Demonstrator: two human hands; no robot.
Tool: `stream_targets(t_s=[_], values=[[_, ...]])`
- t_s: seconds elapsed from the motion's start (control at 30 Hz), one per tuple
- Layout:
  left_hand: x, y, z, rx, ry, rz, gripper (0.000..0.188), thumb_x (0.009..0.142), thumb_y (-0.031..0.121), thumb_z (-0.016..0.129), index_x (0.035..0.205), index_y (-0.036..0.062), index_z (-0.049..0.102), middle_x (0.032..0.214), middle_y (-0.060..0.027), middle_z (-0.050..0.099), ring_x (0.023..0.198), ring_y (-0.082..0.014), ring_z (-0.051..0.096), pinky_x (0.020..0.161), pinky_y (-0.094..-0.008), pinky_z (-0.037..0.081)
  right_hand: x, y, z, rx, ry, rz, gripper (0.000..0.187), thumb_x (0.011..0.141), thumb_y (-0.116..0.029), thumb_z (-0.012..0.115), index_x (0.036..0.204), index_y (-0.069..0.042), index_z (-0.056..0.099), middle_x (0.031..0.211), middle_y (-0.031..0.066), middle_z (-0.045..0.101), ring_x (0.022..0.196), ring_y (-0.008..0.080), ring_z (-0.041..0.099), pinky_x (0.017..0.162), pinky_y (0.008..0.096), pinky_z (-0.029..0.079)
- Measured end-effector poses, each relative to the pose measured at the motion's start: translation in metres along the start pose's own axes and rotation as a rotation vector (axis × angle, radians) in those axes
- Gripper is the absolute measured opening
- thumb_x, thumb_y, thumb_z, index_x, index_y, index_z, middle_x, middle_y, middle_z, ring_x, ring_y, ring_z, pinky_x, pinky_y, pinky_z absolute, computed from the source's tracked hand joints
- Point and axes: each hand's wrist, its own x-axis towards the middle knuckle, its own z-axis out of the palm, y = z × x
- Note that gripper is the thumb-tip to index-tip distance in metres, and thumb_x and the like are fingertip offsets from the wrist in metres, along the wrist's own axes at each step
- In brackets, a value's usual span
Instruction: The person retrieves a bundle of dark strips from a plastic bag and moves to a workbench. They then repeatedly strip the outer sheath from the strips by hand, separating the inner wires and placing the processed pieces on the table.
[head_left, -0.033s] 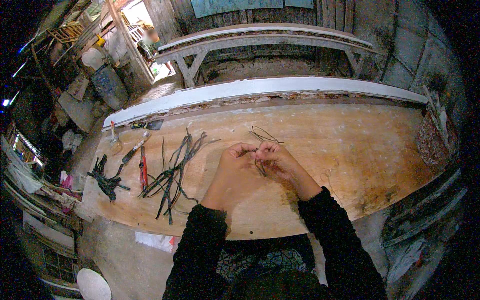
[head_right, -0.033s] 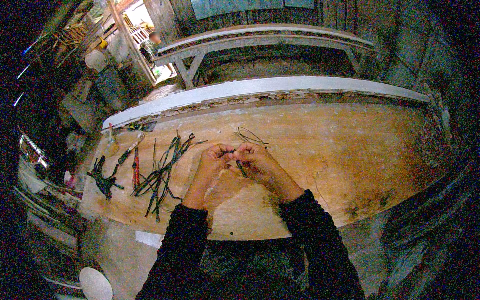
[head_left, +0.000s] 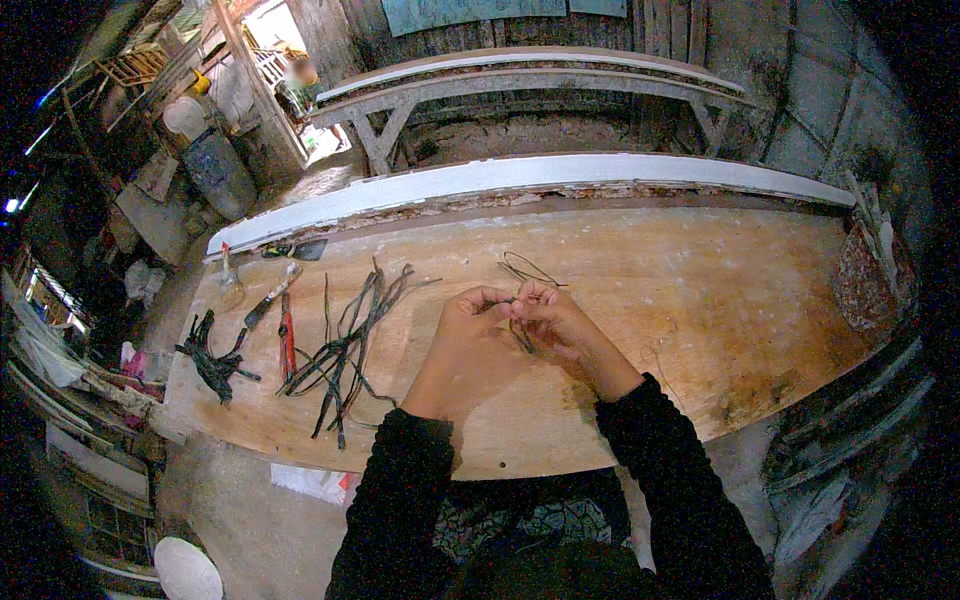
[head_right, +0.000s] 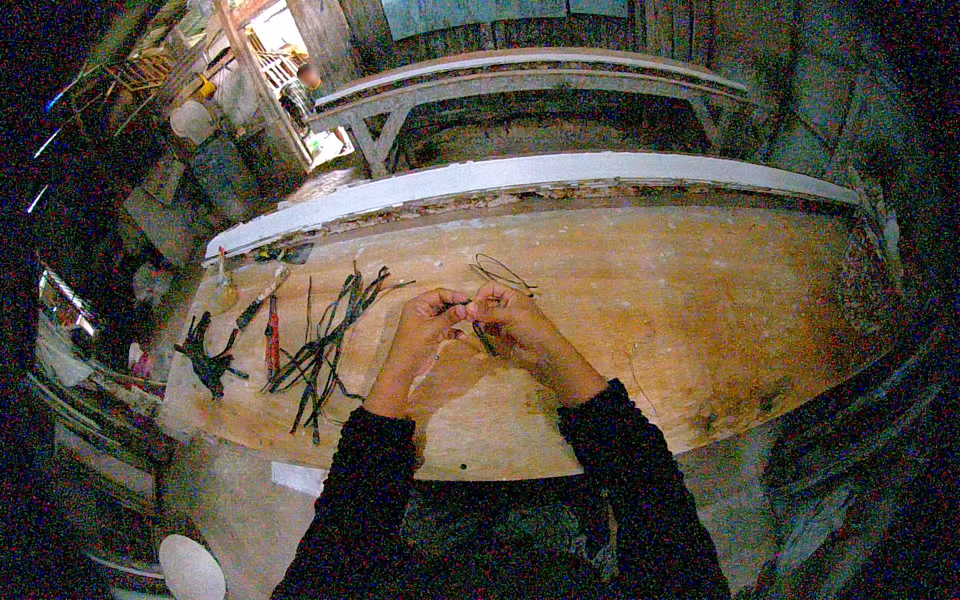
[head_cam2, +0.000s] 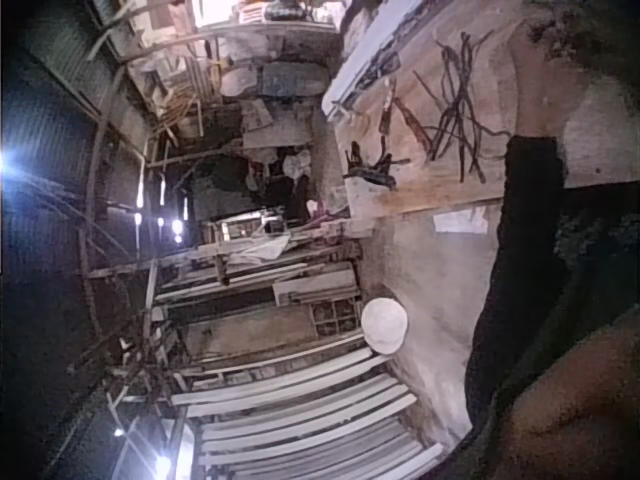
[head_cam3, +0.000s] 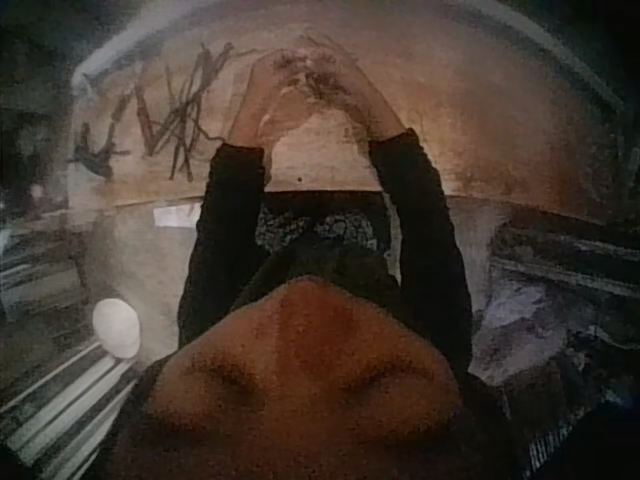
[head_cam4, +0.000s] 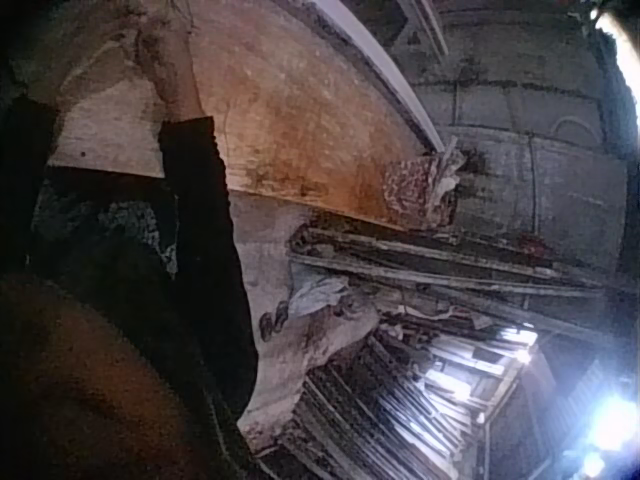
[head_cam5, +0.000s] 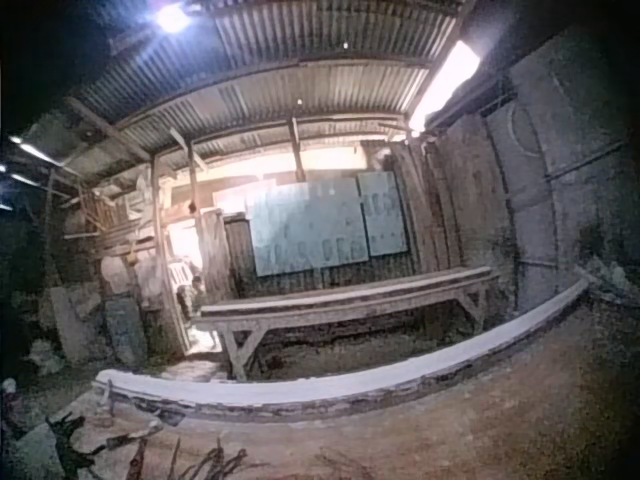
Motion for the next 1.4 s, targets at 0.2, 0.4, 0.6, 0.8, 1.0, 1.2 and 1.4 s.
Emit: stream_targets(t_s=[0.2,0.4,0.6,0.8,1.0,1.2,1.4], values=[[-0.001,0.003,-0.001,-0.140,-0.013,-0.068,0.005,0.081,0.013,0.054,0.082,0.0081,0.053,0.079,-0.0019,0.058,0.069,-0.0129,0.055,0.056,-0.0242,0.045,-0.002,-0.002,0.015,0.047,-0.028,-0.059,0.016,0.074,-0.003,0.059,0.081,-0.009,0.046,0.069,0.0021,0.055,0.059,0.0110,0.053,0.053,0.0219,0.045],[0.009,-0.012,-0.012,-0.265,0.111,0.007,0.003,0.081,0.009,0.052,0.080,0.0075,0.050,0.073,-0.0017,0.053,0.064,-0.0120,0.052,0.055,-0.0239,0.044,-0.003,0.001,0.029,-0.055,-0.040,-0.190,0.019,0.073,-0.002,0.059,0.075,-0.011,0.043,0.061,-0.0013,0.050,0.054,0.0068,0.048,0.048,0.0183,0.037],[0.012,-0.013,-0.018,-0.131,0.116,0.050,0.004,0.081,0.010,0.053,0.080,0.0084,0.049,0.073,0.0003,0.053,0.065,-0.0107,0.052,0.059,-0.0241,0.045,0.003,0.007,0.014,-0.280,-0.001,-0.212,0.018,0.075,-0.005,0.058,0.079,-0.012,0.043,0.064,0.0001,0.051,0.053,0.0082,0.048,0.046,0.0209,0.038],[0.012,-0.004,-0.024,0.138,0.158,0.181,0.016,0.077,0.012,0.059,0.089,0.0043,0.052,0.077,-0.0015,0.053,0.066,-0.0094,0.050,0.057,-0.0228,0.047,-0.007,0.003,0.028,-0.375,0.092,-0.101,0.020,0.075,-0.007,0.060,0.091,-0.007,0.049,0.061,-0.0008,0.050,0.050,0.0079,0.047,0.042,0.0222,0.037],[0.009,-0.003,-0.001,0.129,0.056,0.274,0.042,0.075,0.011,0.061,0.112,0.0060,0.042,0.089,-0.0035,0.055,0.081,-0.0116,0.053,0.070,-0.0239,0.045,0.004,0.010,0.005,-0.525,0.204,-0.226,0.013,0.076,-0.008,0.059,0.085,-0.006,0.050,0.064,0.0013,0.053,0.050,0.0092,0.048,0.042,0.0228,0.039],[0.005,-0.004,0.000,0.256,-0.113,0.056,0.044,0.075,0.007,0.059,0.115,0.0053,0.041,0.079,-0.0015,0.051,0.078,-0.0116,0.052,0.069,-0.0234,0.044,0.005,-0.002,0.000,-0.224,0.286,-0.295,0.010,0.078,-0.011,0.056,0.080,-0.009,0.047,0.068,0.0022,0.058,0.045,0.0055,0.046,0.039,0.0172,0.036],[0.011,-0.008,-0.011,0.016,0.060,0.063,0.036,0.073,-0.001,0.055,0.107,0.0044,0.047,0.075,0.0004,0.052,0.066,-0.0081,0.050,0.057,-0.0193,0.040,0.003,-0.017,-0.010,-0.384,0.467,-0.355,0.021,0.078,-0.014,0.057,0.097,-0.009,0.052,0.073,0.0013,0.059,0.046,0.0019,0.038,0.042,0.0150,0.027]])
